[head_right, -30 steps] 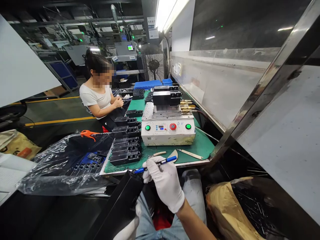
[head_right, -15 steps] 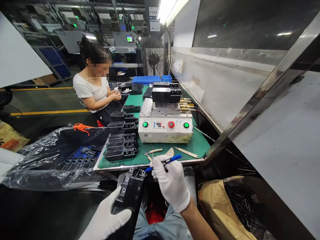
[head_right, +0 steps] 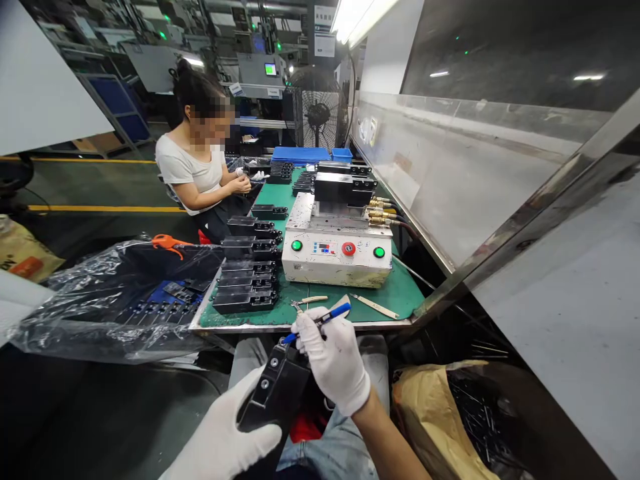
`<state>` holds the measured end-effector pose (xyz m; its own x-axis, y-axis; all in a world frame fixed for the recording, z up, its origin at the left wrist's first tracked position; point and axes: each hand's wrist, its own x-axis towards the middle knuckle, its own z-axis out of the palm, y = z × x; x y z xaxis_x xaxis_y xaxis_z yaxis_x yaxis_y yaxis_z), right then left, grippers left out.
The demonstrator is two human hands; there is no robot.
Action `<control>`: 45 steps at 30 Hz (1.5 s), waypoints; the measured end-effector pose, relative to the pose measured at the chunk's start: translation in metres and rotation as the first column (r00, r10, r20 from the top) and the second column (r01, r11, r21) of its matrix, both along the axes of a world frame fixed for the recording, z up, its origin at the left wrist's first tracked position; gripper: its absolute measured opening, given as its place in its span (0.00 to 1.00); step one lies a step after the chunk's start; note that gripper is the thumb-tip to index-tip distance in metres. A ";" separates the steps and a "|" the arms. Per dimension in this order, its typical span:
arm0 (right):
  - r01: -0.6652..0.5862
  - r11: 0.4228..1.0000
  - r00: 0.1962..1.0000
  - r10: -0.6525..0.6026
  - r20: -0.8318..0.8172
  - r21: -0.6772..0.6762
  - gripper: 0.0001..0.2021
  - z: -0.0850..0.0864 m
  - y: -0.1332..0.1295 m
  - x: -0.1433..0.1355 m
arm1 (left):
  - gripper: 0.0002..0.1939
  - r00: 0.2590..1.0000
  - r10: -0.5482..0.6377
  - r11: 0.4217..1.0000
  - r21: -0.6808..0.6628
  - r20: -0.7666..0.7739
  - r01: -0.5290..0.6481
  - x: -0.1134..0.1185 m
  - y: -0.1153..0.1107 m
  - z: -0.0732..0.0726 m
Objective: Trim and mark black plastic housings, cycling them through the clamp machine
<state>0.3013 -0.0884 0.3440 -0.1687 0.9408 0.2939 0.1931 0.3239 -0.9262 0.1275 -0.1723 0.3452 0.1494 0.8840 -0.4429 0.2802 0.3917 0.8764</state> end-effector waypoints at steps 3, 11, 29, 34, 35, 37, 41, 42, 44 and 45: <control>0.055 0.998 0.998 -0.056 0.033 0.036 0.18 -0.002 0.004 0.000 | 0.33 1.000 -0.001 1.000 0.014 -0.013 0.001 0.000 0.000 -0.001; -0.004 0.997 0.999 0.001 0.043 0.082 0.13 -0.002 -0.017 -0.005 | 0.35 1.000 0.015 0.995 0.100 0.013 -0.016 -0.008 0.000 -0.017; -0.133 0.920 0.948 0.010 0.317 0.368 0.07 -0.003 -0.023 -0.016 | 0.28 0.999 0.047 0.990 0.131 0.014 -0.048 -0.013 0.009 -0.016; -0.135 0.936 0.948 0.026 0.318 0.325 0.06 -0.013 -0.010 -0.014 | 0.28 0.999 0.029 0.994 0.107 -0.023 -0.026 -0.013 0.019 -0.023; -0.119 0.945 0.960 0.030 0.279 0.306 0.05 -0.015 -0.007 -0.013 | 0.28 0.999 0.017 0.995 0.095 -0.036 -0.013 -0.014 0.023 -0.021; -0.090 0.967 0.986 0.053 0.160 0.237 0.06 -0.018 0.000 -0.007 | 0.26 0.997 -0.025 0.996 0.079 -0.066 0.030 -0.023 0.036 -0.010; 0.113 0.986 0.992 -0.106 -0.064 0.121 0.15 -0.016 0.023 0.019 | 0.27 0.944 0.040 0.954 0.294 -0.329 0.062 -0.066 0.127 0.038; 0.192 0.973 0.981 -0.185 -0.067 0.128 0.17 -0.016 0.032 0.028 | 0.29 0.900 0.120 0.907 0.415 -0.418 0.072 -0.081 0.167 0.051; 0.322 0.932 0.947 -0.321 -0.035 0.169 0.19 -0.016 0.053 0.051 | 0.33 0.825 0.254 0.742 0.649 -0.505 0.169 -0.110 0.264 0.072; 0.359 0.914 0.932 -0.364 -0.011 0.191 0.19 -0.017 0.065 0.063 | 0.35 0.764 0.276 0.684 0.678 -0.583 0.270 -0.123 0.317 0.077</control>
